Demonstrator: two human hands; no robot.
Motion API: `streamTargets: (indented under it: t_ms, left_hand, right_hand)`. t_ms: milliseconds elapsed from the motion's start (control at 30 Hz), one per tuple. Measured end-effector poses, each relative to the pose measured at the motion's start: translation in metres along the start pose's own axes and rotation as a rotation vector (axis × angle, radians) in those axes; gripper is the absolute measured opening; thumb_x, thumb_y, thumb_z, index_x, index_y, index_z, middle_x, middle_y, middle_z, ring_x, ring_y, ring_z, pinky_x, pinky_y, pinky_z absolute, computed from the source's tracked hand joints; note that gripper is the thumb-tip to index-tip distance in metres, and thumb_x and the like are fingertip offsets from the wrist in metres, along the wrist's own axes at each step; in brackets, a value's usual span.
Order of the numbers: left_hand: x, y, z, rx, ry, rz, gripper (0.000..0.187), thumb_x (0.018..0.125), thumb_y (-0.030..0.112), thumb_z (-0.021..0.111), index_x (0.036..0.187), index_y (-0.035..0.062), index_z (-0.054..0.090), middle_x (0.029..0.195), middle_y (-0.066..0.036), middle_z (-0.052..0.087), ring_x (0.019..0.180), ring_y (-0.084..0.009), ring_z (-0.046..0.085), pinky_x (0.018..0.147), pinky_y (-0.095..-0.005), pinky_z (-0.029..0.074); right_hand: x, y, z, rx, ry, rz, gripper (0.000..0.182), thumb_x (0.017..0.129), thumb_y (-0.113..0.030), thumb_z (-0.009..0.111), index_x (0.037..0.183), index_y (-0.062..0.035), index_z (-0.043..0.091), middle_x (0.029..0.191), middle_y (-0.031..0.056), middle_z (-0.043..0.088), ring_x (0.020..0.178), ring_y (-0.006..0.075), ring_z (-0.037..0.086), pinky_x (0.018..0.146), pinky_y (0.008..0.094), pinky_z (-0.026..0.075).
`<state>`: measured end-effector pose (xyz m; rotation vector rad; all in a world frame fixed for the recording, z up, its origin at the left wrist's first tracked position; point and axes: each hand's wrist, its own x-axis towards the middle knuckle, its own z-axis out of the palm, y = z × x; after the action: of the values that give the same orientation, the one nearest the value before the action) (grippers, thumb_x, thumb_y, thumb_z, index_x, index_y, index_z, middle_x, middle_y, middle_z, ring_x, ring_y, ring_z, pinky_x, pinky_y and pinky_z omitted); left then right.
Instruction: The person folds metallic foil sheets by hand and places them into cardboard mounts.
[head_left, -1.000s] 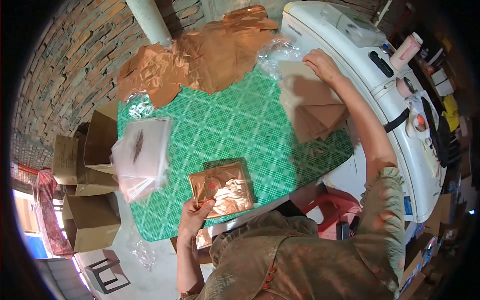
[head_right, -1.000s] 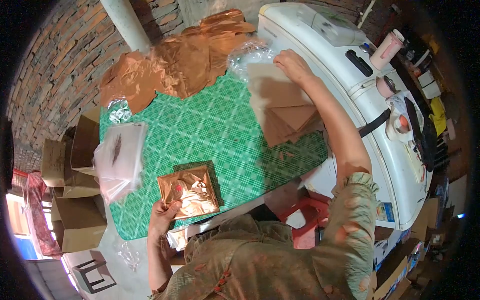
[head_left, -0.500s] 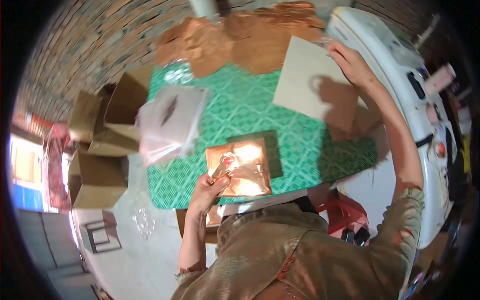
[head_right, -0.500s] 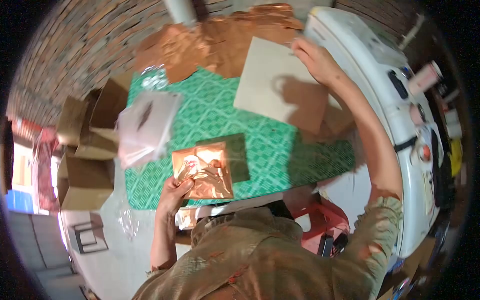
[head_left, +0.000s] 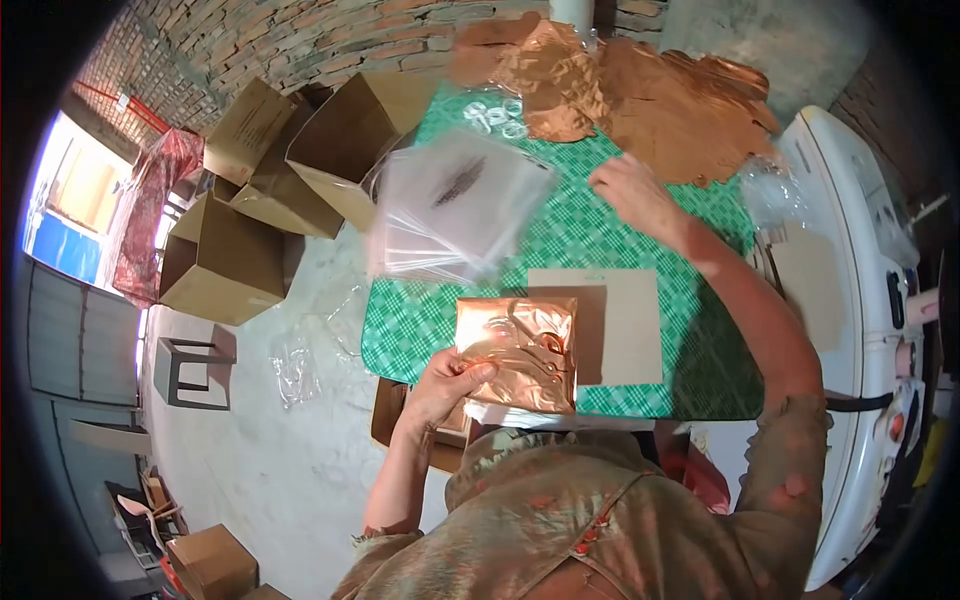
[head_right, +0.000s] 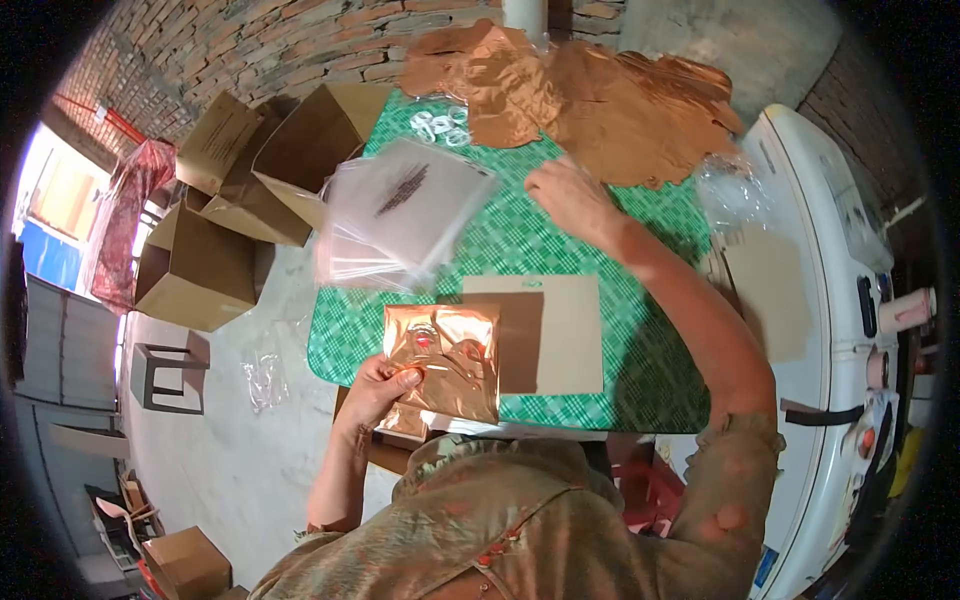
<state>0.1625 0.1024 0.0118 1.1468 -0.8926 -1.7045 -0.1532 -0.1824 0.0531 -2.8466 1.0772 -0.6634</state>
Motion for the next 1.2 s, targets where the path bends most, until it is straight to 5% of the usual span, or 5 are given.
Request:
streamTargets:
  t_ms: [500,667,767,967,1200]
  left_hand:
    - [0.006,0.000,-0.007,-0.308,0.072,-0.020,0.032,0.090,0.021,0.083,0.111,-0.0002,0.071,0.096,-0.005,0.075,0.077,-0.0100,0.067,0.066,-0.0248,0.054]
    - [0.005,-0.005,-0.014,-0.276,0.003,-0.018,0.035,0.092,0.023,0.081,0.116,0.0005,0.070,0.099,0.001,0.072,0.080,-0.0067,0.060,0.069,-0.0224,0.047]
    - [0.009,-0.010,-0.012,-0.268,0.051,0.010,0.039,0.089,0.022,0.083,0.117,-0.0022,0.068,0.102,-0.007,0.075,0.075,-0.0103,0.069,0.061,-0.0240,0.055]
    - [0.013,-0.018,-0.014,-0.252,0.048,0.049,0.044,0.089,0.026,0.083,0.119,-0.0033,0.068,0.093,-0.003,0.073,0.065,-0.0053,0.059,0.055,-0.0203,0.044]
    - [0.010,-0.007,-0.014,-0.163,0.028,0.040,0.046,0.089,0.032,0.084,0.115,-0.0037,0.070,0.083,-0.002,0.070,0.062,-0.0051,0.057,0.051,-0.0201,0.041]
  right_hand:
    - [0.147,0.018,0.092,0.013,-0.004,0.229,0.011,0.094,-0.018,0.063,0.097,-0.0119,0.072,0.107,0.0095,0.062,0.115,0.0311,0.056,0.098,0.0439,0.048]
    - [0.154,0.049,0.095,0.123,0.068,0.197,0.009,0.093,-0.015,0.067,0.097,-0.0072,0.070,0.100,0.0111,0.064,0.099,0.0313,0.061,0.086,0.0414,0.050]
    - [0.152,0.053,0.064,0.370,0.087,0.291,0.012,0.096,-0.016,0.063,0.100,-0.0076,0.071,0.100,0.0112,0.067,0.091,0.0258,0.065,0.080,0.0391,0.051]
    - [0.119,0.041,-0.014,0.843,0.098,0.380,0.017,0.104,-0.023,0.063,0.109,-0.0072,0.066,0.097,-0.0039,0.064,0.078,0.0037,0.055,0.067,0.0217,0.045]
    - [0.042,-0.031,-0.089,1.262,0.081,0.415,0.020,0.107,-0.024,0.059,0.115,-0.0065,0.061,0.098,0.0020,0.067,0.078,0.0066,0.059,0.071,0.0208,0.047]
